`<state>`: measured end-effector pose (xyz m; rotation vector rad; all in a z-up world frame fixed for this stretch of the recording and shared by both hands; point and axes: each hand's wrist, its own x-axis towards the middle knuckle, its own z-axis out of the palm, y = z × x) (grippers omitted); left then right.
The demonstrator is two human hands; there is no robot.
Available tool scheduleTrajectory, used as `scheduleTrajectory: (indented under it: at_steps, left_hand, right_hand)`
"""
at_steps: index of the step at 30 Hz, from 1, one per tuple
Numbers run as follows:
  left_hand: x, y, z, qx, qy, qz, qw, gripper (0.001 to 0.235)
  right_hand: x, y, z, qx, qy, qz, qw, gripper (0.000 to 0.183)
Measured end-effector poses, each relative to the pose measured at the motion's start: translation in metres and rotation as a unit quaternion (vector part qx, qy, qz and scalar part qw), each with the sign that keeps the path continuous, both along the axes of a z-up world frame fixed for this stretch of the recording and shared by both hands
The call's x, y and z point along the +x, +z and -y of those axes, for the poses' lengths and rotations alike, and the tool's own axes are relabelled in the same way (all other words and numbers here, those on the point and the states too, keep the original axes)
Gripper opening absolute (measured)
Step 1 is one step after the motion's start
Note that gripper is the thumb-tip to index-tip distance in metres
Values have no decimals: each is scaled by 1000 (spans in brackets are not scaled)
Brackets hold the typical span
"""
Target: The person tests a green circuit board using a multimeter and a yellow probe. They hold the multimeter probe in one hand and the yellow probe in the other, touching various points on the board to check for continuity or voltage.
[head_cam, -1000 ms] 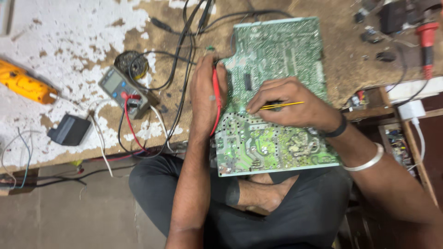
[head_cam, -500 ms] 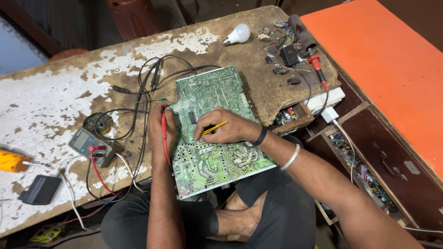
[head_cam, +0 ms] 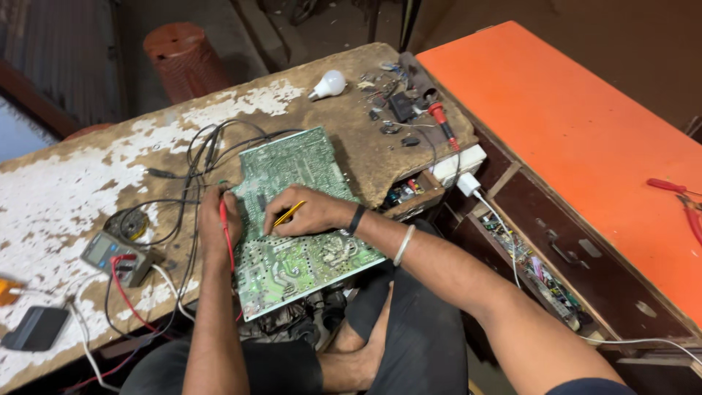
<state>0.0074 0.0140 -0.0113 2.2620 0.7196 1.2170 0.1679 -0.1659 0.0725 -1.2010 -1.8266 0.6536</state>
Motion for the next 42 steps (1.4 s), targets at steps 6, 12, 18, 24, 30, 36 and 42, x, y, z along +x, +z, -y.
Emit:
scheduleTrajectory:
  at_steps: [6, 12, 18, 24, 30, 36, 42]
  left_hand:
    - [4, 2, 6, -40, 21, -6, 999, 25]
    - [-2, 8, 14, -13, -1, 30, 999, 25]
    - [-5, 11, 21, -21, -13, 59, 998, 26]
    - [-8, 13, 20, -56, -6, 77, 995, 25]
    - [-14, 17, 18, -113, -35, 109, 987, 25]
    - [-14, 15, 15, -139, -61, 118, 981, 29]
    - [-7, 9, 11, -171, -46, 87, 980, 28]
  right_hand:
    - [2, -2, 2, 14, -32, 25, 999, 16]
    - [0, -10, -6, 53, -57, 47, 996, 15]
    - [11, -4, -1, 167, -48, -22, 985, 14]
    - [16, 30, 12, 32, -223, 219, 949, 33]
    - [-17, 39, 3, -7, -124, 313, 942, 36]
    - [-16, 39, 8, -158, -131, 442, 873, 42]
    - [-5, 12, 14, -137, -67, 431, 889, 51]
